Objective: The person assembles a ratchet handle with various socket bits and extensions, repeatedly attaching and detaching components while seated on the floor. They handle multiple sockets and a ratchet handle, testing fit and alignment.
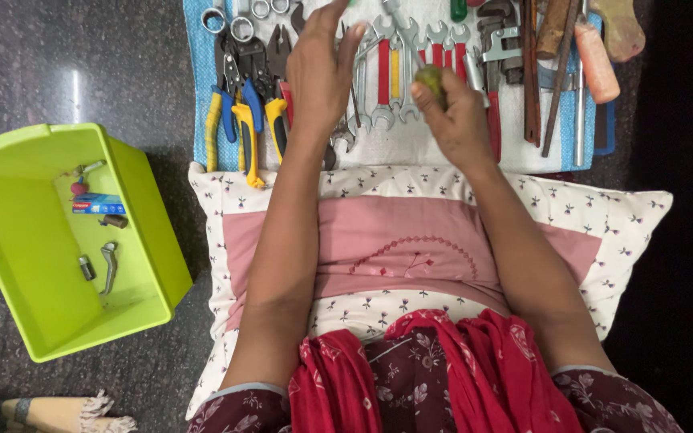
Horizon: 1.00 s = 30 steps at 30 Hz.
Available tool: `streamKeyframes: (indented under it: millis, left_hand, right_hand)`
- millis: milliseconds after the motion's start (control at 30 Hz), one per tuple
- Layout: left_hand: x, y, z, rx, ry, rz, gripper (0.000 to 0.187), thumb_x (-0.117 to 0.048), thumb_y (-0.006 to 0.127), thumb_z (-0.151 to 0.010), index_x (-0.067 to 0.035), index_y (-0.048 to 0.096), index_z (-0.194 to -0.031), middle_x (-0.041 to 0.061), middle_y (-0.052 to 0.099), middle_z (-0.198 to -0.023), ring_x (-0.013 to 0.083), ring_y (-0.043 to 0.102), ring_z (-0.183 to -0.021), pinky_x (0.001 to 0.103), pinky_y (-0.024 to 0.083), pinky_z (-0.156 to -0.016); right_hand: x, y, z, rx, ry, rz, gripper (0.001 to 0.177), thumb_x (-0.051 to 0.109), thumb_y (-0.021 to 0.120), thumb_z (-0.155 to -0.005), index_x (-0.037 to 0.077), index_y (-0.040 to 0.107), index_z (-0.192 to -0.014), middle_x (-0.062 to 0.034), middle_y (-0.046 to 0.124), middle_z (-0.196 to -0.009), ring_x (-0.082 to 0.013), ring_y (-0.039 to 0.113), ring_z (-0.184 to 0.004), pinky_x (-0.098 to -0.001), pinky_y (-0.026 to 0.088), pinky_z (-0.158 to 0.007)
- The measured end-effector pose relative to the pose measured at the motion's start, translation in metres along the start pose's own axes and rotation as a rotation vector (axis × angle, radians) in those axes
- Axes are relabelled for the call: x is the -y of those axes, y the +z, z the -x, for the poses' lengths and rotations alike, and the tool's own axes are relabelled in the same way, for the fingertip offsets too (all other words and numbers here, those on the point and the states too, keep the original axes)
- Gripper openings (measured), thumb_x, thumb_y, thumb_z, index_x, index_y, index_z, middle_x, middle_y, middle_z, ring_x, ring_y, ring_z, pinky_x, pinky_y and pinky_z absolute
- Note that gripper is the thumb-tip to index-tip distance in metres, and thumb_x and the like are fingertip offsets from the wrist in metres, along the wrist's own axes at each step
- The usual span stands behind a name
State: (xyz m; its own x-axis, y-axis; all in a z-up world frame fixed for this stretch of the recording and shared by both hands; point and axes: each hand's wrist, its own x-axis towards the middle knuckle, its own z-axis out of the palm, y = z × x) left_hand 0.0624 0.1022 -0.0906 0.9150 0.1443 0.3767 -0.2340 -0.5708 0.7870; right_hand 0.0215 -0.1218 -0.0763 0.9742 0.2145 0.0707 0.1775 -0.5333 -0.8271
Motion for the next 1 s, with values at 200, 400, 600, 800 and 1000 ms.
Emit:
streamKeyframes:
  millis: [200, 400, 600, 800, 1000]
  left_hand:
    - [0.018, 0.016, 0.018, 0.169, 0.106, -0.558, 0.029, -0.025, 0.081, -0.078, -0.003, 0.071, -0.093, 0.015, 0.068, -0.092, 0.0328, 0.061, -0.093, 0.046, 0.048, -0.08]
    - [0.042, 0.05, 0.021, 0.101, 0.077, -0.544, 0.015, -0.01, 0.071, -0.079, -0.001, 0.069, -0.092, 0.017, 0.07, -0.082, 0.0352, 0.067, -0.081, 0.047, 0.053, -0.074]
    - [0.055, 0.06, 0.022, 0.101, -0.052, -0.508, 0.01, -0.003, 0.061, -0.086, 0.0, 0.066, -0.094, 0.023, 0.071, -0.079, 0.0413, 0.07, -0.075, 0.052, 0.056, -0.069]
    - [0.044, 0.056, 0.023, 0.119, -0.165, -0.502, 0.016, -0.004, 0.064, -0.081, 0.001, 0.065, -0.096, 0.025, 0.071, -0.08, 0.0438, 0.07, -0.075, 0.054, 0.056, -0.069]
    - [0.038, 0.05, 0.021, 0.102, -0.135, -0.491, 0.025, -0.004, 0.066, -0.076, 0.002, 0.062, -0.1, 0.026, 0.071, -0.086, 0.0457, 0.069, -0.079, 0.055, 0.055, -0.071]
  right_hand:
    - [-0.001, -0.05, -0.005, -0.111, -0.057, 0.134, 0.045, 0.05, 0.062, -0.112, 0.004, 0.067, -0.108, 0.0039, 0.05, -0.07, -0.0083, 0.045, -0.059, -0.0286, 0.034, -0.054]
    - [0.011, -0.07, -0.003, -0.169, -0.051, 0.198, 0.037, 0.039, 0.071, -0.112, 0.003, 0.07, -0.111, -0.0009, 0.052, -0.067, -0.0097, 0.048, -0.058, -0.0296, 0.035, -0.052]
    - [-0.003, -0.067, -0.005, -0.12, 0.063, 0.013, 0.032, 0.031, 0.068, -0.104, 0.003, 0.067, -0.122, 0.001, 0.068, -0.087, -0.006, 0.061, -0.065, -0.0236, 0.05, -0.054]
    - [-0.039, -0.022, -0.011, -0.038, 0.277, -0.502, 0.024, 0.024, 0.061, -0.104, 0.005, 0.064, -0.119, 0.0013, 0.063, -0.079, -0.0054, 0.053, -0.058, -0.0227, 0.045, -0.051]
    - [-0.059, 0.009, -0.017, -0.08, 0.398, -0.574, 0.019, 0.023, 0.06, -0.101, 0.007, 0.064, -0.11, 0.0017, 0.064, -0.08, -0.005, 0.054, -0.059, -0.0228, 0.044, -0.051]
